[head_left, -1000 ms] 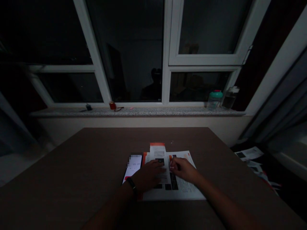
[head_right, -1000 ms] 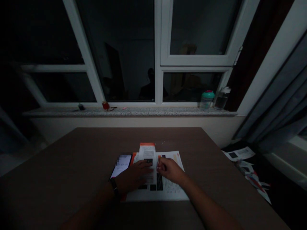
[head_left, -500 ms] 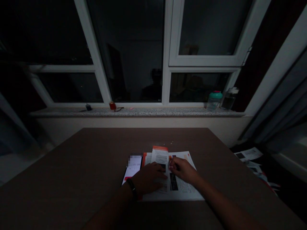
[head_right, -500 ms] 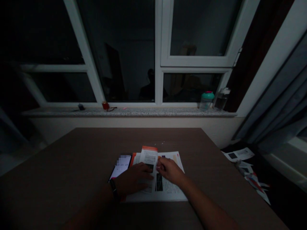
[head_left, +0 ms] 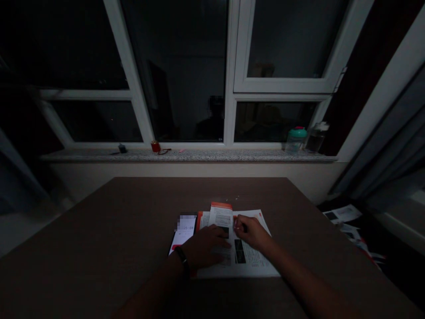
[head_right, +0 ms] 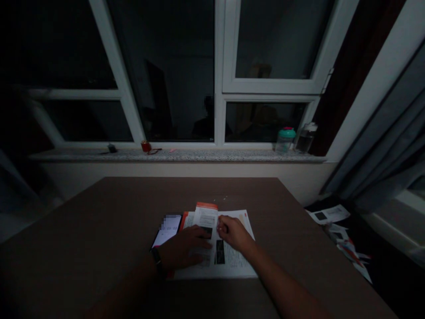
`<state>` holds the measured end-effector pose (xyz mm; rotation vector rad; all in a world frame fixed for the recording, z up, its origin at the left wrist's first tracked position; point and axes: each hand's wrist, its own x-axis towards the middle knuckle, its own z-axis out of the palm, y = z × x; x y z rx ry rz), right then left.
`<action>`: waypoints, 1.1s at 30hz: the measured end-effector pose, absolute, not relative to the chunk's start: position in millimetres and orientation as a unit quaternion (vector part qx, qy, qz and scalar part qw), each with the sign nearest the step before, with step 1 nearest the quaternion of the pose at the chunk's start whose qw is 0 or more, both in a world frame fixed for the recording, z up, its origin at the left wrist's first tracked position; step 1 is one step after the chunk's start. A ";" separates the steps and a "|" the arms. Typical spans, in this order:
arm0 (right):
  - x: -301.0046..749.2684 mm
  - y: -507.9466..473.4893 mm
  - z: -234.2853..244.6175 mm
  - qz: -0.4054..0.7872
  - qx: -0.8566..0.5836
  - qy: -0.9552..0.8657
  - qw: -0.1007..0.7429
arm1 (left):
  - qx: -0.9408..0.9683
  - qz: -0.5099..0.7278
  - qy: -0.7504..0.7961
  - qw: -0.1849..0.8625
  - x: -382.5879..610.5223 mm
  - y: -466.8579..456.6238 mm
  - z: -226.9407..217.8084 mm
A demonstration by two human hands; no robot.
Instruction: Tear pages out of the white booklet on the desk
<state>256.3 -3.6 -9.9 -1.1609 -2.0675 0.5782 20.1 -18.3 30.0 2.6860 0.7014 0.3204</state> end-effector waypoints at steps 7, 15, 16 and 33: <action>257.3 -11.6 -10.1 0.272 -0.397 -0.824 0.299 | 0.944 0.122 0.249 0.177 20.2 -17.7 27.1; 255.6 -12.6 -10.7 0.284 -0.407 -0.812 0.308 | 0.945 0.124 0.244 0.181 19.8 -17.9 29.9; 256.6 -11.1 -10.6 0.278 -0.410 -0.810 0.314 | 0.944 0.126 0.245 0.180 19.4 -17.9 29.4; 261.4 -3.0 -19.3 0.264 -0.423 -0.789 0.360 | 0.947 0.107 0.245 0.176 22.5 -21.0 35.6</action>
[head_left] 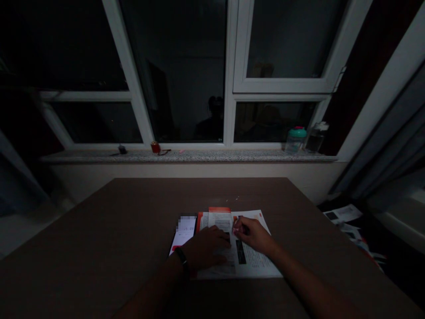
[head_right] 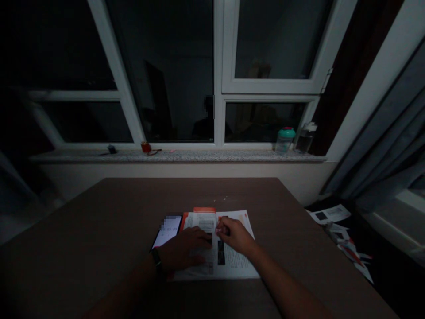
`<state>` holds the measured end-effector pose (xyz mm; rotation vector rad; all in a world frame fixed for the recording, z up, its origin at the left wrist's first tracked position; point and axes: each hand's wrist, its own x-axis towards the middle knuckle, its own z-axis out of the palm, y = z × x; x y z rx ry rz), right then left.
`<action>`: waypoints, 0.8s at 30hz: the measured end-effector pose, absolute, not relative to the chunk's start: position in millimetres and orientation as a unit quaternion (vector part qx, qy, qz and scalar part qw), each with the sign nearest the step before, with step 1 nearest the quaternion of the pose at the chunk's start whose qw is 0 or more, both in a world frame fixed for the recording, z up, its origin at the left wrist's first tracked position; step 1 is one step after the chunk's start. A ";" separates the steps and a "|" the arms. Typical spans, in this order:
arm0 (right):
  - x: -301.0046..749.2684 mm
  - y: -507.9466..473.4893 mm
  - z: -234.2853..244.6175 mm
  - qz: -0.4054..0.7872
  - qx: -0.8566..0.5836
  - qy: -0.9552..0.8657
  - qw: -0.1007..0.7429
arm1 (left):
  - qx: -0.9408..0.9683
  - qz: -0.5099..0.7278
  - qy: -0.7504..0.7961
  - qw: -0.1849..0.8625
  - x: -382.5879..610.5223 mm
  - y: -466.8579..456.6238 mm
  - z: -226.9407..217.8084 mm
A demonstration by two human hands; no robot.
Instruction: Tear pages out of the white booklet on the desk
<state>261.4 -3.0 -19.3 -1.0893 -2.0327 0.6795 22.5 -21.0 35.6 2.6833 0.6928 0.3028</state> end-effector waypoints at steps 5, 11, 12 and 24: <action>257.7 -1.2 -18.9 0.234 -0.425 -0.796 0.362 | 0.945 0.107 0.255 0.176 23.7 -18.1 30.4; 258.8 -10.5 -14.4 0.275 -0.373 -0.828 0.316 | 0.944 0.118 0.254 0.177 23.0 -15.9 24.6; 259.1 -12.1 -14.0 0.284 -0.365 -0.830 0.311 | 0.944 0.116 0.255 0.176 23.0 -15.7 24.3; 257.4 1.0 -15.9 0.270 -0.430 -0.772 0.382 | 0.944 0.127 0.253 0.172 21.4 -15.2 19.4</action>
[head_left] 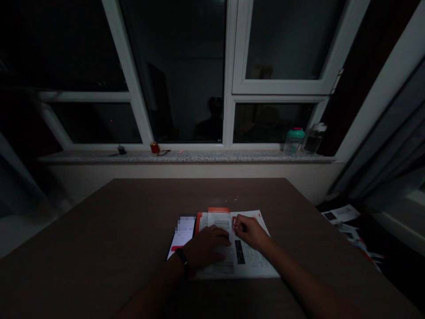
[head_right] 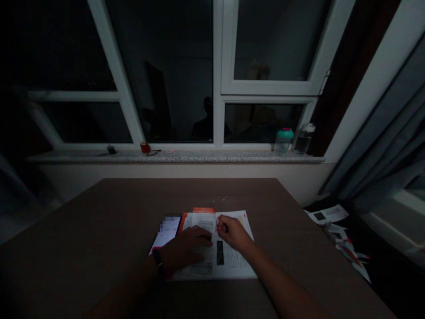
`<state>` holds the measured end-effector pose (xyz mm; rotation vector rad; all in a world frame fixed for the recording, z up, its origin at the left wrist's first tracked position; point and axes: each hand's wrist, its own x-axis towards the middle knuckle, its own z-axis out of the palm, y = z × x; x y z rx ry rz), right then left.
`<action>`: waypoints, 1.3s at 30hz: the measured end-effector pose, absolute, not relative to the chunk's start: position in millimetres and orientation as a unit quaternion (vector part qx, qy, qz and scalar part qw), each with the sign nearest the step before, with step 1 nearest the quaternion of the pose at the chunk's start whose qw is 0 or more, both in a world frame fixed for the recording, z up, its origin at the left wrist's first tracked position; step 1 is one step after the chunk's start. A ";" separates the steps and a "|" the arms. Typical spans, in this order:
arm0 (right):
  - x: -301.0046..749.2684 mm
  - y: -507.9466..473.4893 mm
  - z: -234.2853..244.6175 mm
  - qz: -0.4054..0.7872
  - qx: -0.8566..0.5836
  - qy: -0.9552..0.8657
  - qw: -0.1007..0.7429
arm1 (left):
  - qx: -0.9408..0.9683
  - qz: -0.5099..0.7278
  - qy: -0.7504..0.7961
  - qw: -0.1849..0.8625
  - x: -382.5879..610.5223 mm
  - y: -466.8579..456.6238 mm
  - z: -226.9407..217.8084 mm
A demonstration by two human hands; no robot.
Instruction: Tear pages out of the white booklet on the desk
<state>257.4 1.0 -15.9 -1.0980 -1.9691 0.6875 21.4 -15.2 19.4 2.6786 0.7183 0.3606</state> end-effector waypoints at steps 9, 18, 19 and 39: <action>264.3 -0.8 -18.8 0.291 -0.414 -0.776 0.375 | 0.943 0.124 0.268 0.151 21.6 -17.0 17.5; 269.5 -1.0 -11.5 0.253 -0.441 -0.764 0.396 | 0.938 0.113 0.283 0.167 21.1 -17.0 18.2; 269.1 -1.2 -11.2 0.253 -0.442 -0.765 0.394 | 0.937 0.114 0.284 0.169 21.3 -17.3 18.7; 268.4 -1.2 -14.9 0.262 -0.429 -0.778 0.378 | 0.930 0.129 0.286 0.193 17.7 -13.7 23.7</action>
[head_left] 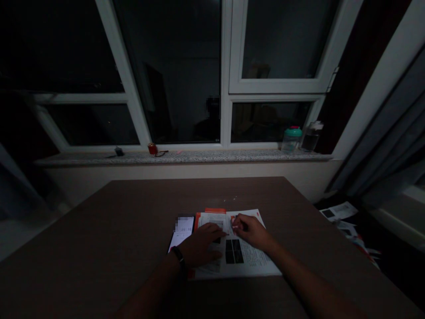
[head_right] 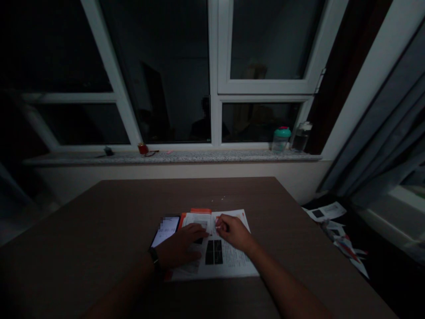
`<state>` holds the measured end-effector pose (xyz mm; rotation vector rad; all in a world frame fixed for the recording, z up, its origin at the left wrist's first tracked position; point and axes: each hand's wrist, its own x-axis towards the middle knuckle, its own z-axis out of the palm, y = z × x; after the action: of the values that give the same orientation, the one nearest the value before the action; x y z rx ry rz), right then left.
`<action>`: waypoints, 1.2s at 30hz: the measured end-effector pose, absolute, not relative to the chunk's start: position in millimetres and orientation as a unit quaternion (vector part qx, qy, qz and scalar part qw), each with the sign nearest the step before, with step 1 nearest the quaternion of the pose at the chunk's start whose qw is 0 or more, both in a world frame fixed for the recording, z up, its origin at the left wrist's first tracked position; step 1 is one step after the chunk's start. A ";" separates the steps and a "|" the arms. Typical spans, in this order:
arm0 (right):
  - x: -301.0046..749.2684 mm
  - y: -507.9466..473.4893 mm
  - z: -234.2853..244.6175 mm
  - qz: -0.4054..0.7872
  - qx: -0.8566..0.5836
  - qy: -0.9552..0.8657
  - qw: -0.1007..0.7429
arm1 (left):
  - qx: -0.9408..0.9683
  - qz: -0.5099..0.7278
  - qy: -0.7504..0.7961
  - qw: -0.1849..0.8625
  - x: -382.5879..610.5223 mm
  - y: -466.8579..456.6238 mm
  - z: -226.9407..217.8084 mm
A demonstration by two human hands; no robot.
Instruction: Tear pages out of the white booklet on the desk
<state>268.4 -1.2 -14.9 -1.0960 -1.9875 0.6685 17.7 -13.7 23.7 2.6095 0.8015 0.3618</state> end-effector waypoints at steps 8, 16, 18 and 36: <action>266.7 -2.1 -14.0 0.276 -0.422 -0.781 0.369 | 0.938 0.126 0.262 0.189 17.4 -13.3 14.2; 265.2 -2.4 -11.8 0.302 -0.406 -0.782 0.363 | 0.940 0.130 0.261 0.176 18.2 -13.9 7.1; 265.3 -2.4 -12.4 0.302 -0.402 -0.786 0.359 | 0.938 0.134 0.272 0.170 19.5 -15.2 7.8; 262.1 -14.9 -4.1 0.260 -0.371 -0.855 0.252 | 0.939 0.098 0.252 0.211 19.4 -18.7 37.5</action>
<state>262.1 -14.9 -4.1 -1.0099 -2.3252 0.7073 19.4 -18.7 37.5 2.6113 0.7000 0.2723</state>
